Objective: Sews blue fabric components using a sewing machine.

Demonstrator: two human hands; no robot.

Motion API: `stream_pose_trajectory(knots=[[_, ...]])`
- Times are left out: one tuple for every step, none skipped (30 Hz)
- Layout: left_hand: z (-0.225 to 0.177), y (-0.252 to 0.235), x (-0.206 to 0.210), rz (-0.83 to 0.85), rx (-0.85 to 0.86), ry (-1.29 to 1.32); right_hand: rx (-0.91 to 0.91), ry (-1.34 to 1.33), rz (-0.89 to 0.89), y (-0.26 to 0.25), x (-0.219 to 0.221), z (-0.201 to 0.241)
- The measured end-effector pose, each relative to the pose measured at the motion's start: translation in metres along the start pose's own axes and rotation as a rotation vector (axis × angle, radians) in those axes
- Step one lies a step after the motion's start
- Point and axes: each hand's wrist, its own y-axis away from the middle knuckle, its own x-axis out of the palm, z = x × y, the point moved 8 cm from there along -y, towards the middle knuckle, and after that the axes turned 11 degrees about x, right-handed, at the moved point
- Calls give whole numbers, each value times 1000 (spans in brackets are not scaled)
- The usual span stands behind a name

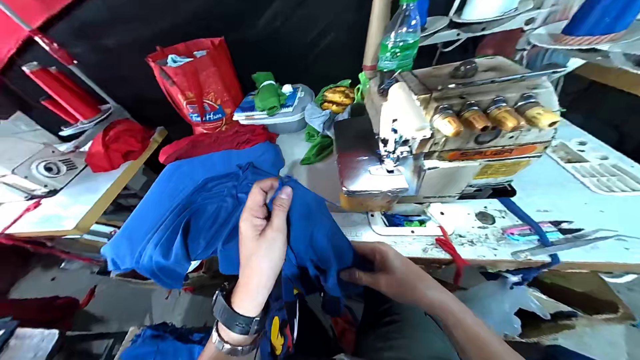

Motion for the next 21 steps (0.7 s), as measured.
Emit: stream_pose_trajectory(knots=[[-1, -3, -11, -34, 23, -30, 8, 18, 2, -1, 4, 0], [-3, -5, -22, -64, 47, -63, 20, 24, -7, -2, 5, 0], [-6, -7, -33, -89, 76, -97, 33, 3, -13, -3, 4, 0], [-12, -10, -44, -116, 113, -127, 43, -50, -11, -3, 2, 1], [-21, -14, -55, -135, 165, -154, 39, -127, 1, -1, 0, 5], [-32, -19, -63, -152, 237, -191, 6, -199, 19, 2, -3, 13], [-44, -25, -70, -171, 325, -237, -40, -240, 33, 5, -6, 21], [-55, -31, -74, -185, 417, -291, -88, -257, 32, 6, -9, 29], [-61, -40, -74, -193, 505, -359, -123, -259, -1, 6, -14, 33], [-63, -52, -69, -191, 587, -424, -128, -250, -71, 2, -21, 32], [-57, -67, -61, -173, 634, -486, -105, -225, -165, -3, -28, 26], [-43, -83, -49, -127, 611, -556, -52, -189, -261, -8, -34, 17], [-21, -98, -35, -46, 534, -629, 10, -137, -353, -14, -39, 6], [11, -111, -20, 78, 412, -671, 62, -86, -430, -18, -41, -5], [48, -119, -4, 233, 269, -679, 83, -38, -492, -21, -41, -14], [84, -119, 8, 401, 135, -668, 78, 2, -537, -23, -39, -19], [113, -111, 15, 547, 41, -654, 48, 48, -566, -23, -37, -21], [130, -101, 17, 624, 30, -654, 10, 92, -581, -24, -35, -22], [136, -88, 13, 633, 82, -667, -22, 122, -590, -24, -34, -22], [135, -73, 4, 580, 188, -683, -41, 143, -592, -25, -32, -22], [130, -55, -10, 472, 325, -696, -55, 156, -589, -25, -31, -23]])
